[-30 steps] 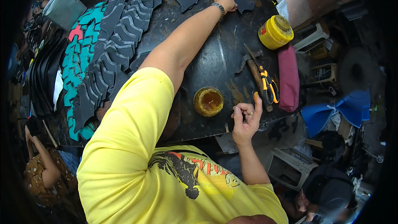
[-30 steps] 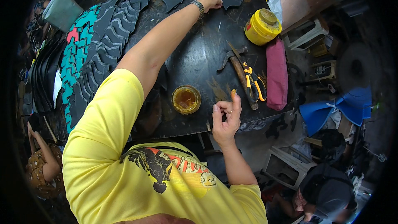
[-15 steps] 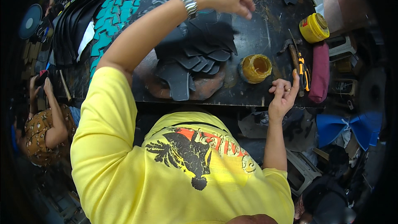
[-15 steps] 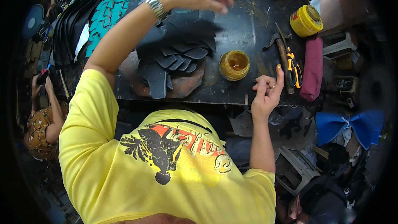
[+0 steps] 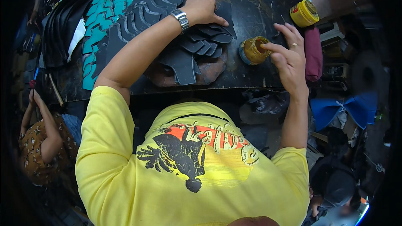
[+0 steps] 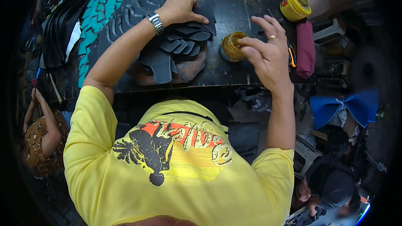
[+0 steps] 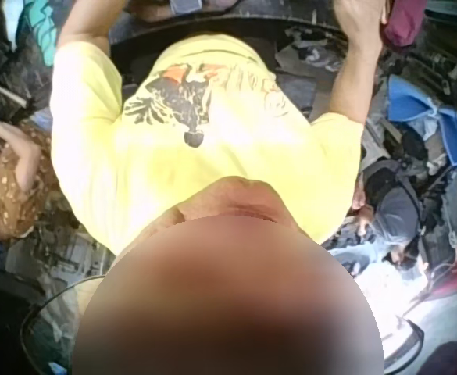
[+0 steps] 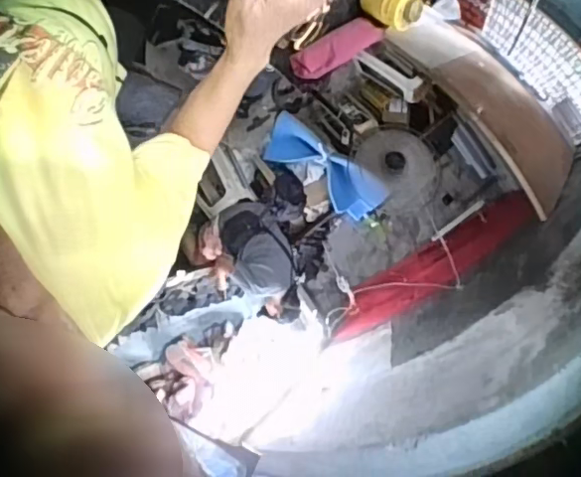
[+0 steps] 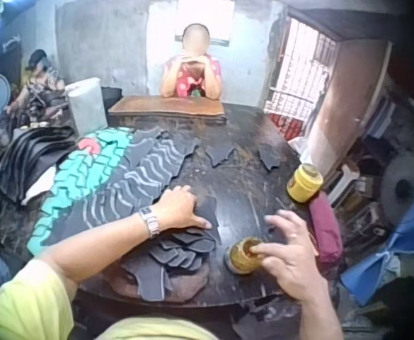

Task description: The person repeatedly picks up small black rubber pieces from a pile on a workbench, applies a yellow paste from a small jar to the edges of each piece using a finger, and places the treated pieces back on the table. The person handles the pieces one at a time throughout the clip.

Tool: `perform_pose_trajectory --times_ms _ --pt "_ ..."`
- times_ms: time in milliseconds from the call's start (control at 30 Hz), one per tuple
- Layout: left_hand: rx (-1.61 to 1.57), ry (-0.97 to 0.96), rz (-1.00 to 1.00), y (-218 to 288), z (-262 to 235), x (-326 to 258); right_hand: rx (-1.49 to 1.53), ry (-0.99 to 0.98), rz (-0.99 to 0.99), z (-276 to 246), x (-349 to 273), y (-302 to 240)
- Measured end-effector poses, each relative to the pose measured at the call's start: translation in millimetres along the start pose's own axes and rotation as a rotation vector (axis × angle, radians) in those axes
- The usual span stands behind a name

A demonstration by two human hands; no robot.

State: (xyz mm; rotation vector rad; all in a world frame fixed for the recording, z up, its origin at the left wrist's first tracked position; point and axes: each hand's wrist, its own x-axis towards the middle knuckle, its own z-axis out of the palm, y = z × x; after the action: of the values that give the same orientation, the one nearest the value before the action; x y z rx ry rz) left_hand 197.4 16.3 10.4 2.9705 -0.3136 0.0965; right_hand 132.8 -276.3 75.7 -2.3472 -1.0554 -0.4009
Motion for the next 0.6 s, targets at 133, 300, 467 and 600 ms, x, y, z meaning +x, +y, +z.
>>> perform_pose_trajectory --times_ms 133,300,467,600 --pt "-0.152 0.112 -0.004 -4 1 4 -0.369 -0.217 -0.061 9 21 -14" --pt "-0.588 0.153 0.07 -6 -20 -3 -0.386 -0.358 0.007 14 29 -15" --pt "-1.512 0.307 0.109 4 -56 -38 0.052 0.195 0.109 4 12 -22" --pt "-1.547 0.227 0.154 14 -66 -85 -0.136 0.111 0.215 16 -17 -38"
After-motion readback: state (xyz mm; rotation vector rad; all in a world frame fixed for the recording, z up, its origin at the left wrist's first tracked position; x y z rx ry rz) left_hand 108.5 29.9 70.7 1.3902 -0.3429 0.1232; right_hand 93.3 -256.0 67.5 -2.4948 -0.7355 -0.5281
